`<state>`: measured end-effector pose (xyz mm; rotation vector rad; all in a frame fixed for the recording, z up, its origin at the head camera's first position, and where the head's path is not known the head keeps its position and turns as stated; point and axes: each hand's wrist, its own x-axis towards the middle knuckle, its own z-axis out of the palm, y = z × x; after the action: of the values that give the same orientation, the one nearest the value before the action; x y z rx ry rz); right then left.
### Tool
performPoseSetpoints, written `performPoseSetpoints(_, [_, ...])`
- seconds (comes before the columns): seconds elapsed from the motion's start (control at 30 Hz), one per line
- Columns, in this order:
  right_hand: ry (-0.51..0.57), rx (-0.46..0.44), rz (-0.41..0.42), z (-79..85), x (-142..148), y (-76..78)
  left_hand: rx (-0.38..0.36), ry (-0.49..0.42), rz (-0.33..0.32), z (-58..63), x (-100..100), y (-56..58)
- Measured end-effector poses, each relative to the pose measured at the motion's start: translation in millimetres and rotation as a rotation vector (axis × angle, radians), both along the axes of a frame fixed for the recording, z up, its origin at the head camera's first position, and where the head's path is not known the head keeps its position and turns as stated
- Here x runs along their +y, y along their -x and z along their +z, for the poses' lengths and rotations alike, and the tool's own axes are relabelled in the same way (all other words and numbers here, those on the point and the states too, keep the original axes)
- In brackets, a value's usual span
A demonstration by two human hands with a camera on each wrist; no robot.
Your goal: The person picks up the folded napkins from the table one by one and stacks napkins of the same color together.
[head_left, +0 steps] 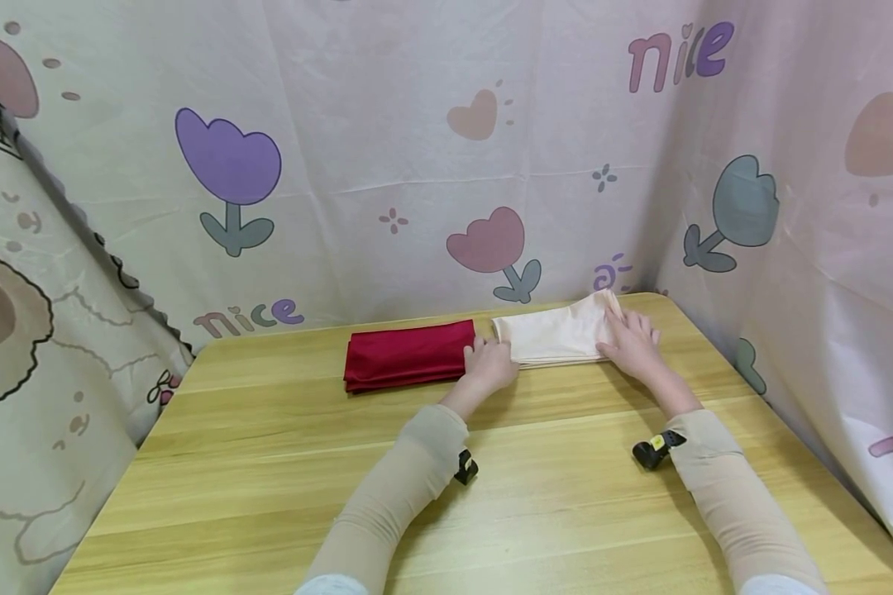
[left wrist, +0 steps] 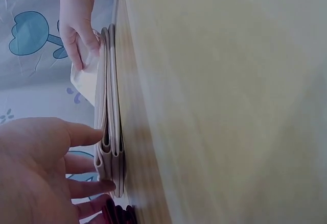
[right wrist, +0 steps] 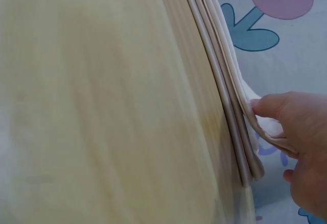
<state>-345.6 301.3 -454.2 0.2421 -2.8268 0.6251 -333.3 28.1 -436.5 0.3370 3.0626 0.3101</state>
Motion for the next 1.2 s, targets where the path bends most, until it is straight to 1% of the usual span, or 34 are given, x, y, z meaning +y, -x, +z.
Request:
performPoseSetpoints(0.2, [-0.037, -0.054, 0.002, 1.4, 3, -0.6, -0.078, 0.018, -0.015, -3.0, 4, -3.0])
performPoseSetpoints(0.4, [-0.064, -0.114, -0.005, 1.8, 4, -0.8, -0.154, -0.002, -0.067, -4.6, 4, -5.5])
performPoseSetpoints(0.6, [-0.081, -0.189, -0.016, -0.7, 7, -0.4, -0.198, 0.022, -0.111, -4.3, 1, -7.5])
performPoseSetpoints(0.77, [-0.080, -0.238, -0.006, -2.7, 10, -0.5, -0.218, 0.054, -0.139, -4.5, -3, -8.0])
performPoseSetpoints(0.93, [-0.077, -0.270, 0.002, -3.1, 12, -1.6, -0.218, 0.087, -0.153, -3.5, -5, -9.0])
performPoseSetpoints(1.2, [-0.081, -0.301, -0.003, 0.1, 15, -5.7, -0.204, 0.082, -0.159, -2.7, -6, -11.0])
